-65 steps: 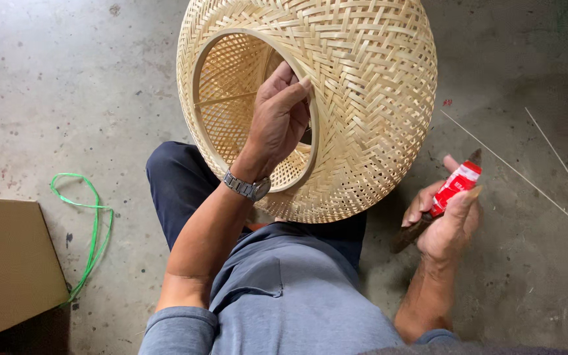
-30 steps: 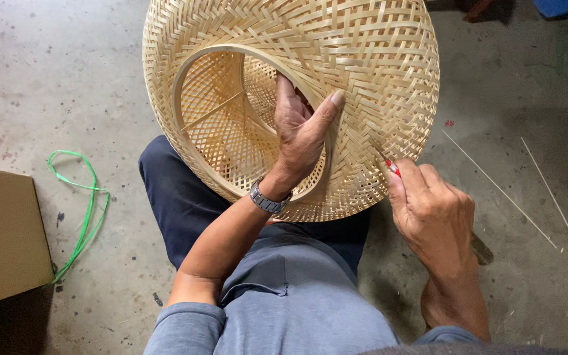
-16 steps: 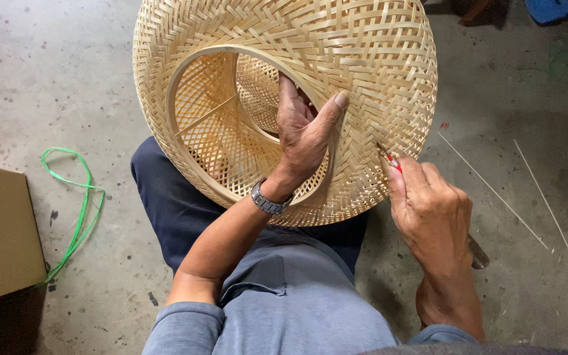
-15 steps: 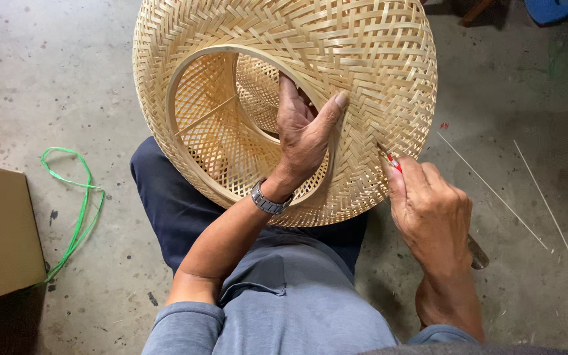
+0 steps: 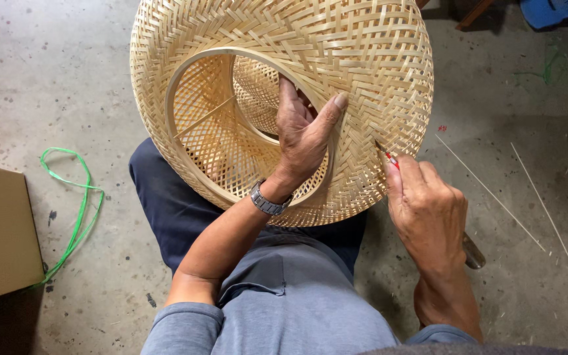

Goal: The person sits on the floor and uses a red utility knife to trim and smooth the woven edges of a large bamboo basket. They rotate the basket to work on different sections of the rim and then set it aside to pick up another basket.

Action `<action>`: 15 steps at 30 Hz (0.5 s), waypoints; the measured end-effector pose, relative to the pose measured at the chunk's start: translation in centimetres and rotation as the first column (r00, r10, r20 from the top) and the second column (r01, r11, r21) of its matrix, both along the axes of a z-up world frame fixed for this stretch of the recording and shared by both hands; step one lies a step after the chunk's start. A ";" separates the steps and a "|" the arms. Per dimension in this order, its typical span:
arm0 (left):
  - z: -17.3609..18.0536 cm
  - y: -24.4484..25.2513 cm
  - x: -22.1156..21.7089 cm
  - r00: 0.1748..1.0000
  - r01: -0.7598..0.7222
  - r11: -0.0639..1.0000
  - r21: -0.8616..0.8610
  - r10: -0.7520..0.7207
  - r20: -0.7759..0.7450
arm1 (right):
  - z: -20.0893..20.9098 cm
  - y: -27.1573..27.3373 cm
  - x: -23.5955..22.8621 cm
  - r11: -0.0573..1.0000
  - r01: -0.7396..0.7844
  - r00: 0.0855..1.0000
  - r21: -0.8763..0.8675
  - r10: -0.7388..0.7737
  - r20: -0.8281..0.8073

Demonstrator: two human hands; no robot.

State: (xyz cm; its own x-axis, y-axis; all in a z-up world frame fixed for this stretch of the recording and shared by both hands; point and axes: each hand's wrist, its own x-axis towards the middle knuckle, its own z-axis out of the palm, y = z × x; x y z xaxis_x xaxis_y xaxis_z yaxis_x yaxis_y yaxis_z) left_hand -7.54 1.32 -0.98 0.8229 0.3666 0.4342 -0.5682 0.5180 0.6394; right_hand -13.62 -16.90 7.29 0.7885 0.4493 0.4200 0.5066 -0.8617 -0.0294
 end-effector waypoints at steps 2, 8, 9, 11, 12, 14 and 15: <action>-0.1 0.0 0.0 1.000 -0.009 1.000 0.009 0.009 -0.005 | -0.2 0.1 0.0 1.000 0.025 1.000 -0.013 -0.025 -0.001; -0.3 0.0 0.1 1.000 -0.024 1.000 0.019 0.024 -0.012 | -1.1 0.2 0.2 0.998 0.058 0.998 -0.027 -0.058 -0.005; -0.3 -0.1 0.2 1.000 -0.023 1.000 0.012 0.023 -0.014 | -1.4 0.2 0.2 0.998 0.062 0.998 -0.026 -0.062 0.009; -0.4 -0.1 0.4 1.000 -0.018 1.000 0.002 0.018 -0.017 | -1.9 0.2 0.2 0.997 0.069 0.997 -0.024 -0.068 0.035; -0.5 -0.1 0.3 1.000 -0.016 1.000 -0.002 0.015 -0.018 | -2.1 0.1 0.2 0.997 0.073 0.997 -0.018 -0.072 0.028; -0.8 -0.1 0.3 1.000 -0.001 1.000 -0.002 0.001 -0.024 | -2.5 0.1 0.5 0.997 0.078 0.997 -0.005 -0.078 0.013; -0.9 -0.1 0.3 0.999 0.012 1.000 0.001 -0.012 -0.033 | -2.6 0.0 0.4 0.997 0.083 0.996 -0.004 -0.083 0.019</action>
State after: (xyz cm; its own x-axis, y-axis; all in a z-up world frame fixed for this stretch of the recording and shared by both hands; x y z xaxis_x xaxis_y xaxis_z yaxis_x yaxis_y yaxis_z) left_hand -7.28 1.23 -1.90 0.8409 0.3561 0.4075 -0.5407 0.5239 0.6581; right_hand -13.25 -16.85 4.64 0.8149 0.3849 0.4333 0.4340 -0.9008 -0.0160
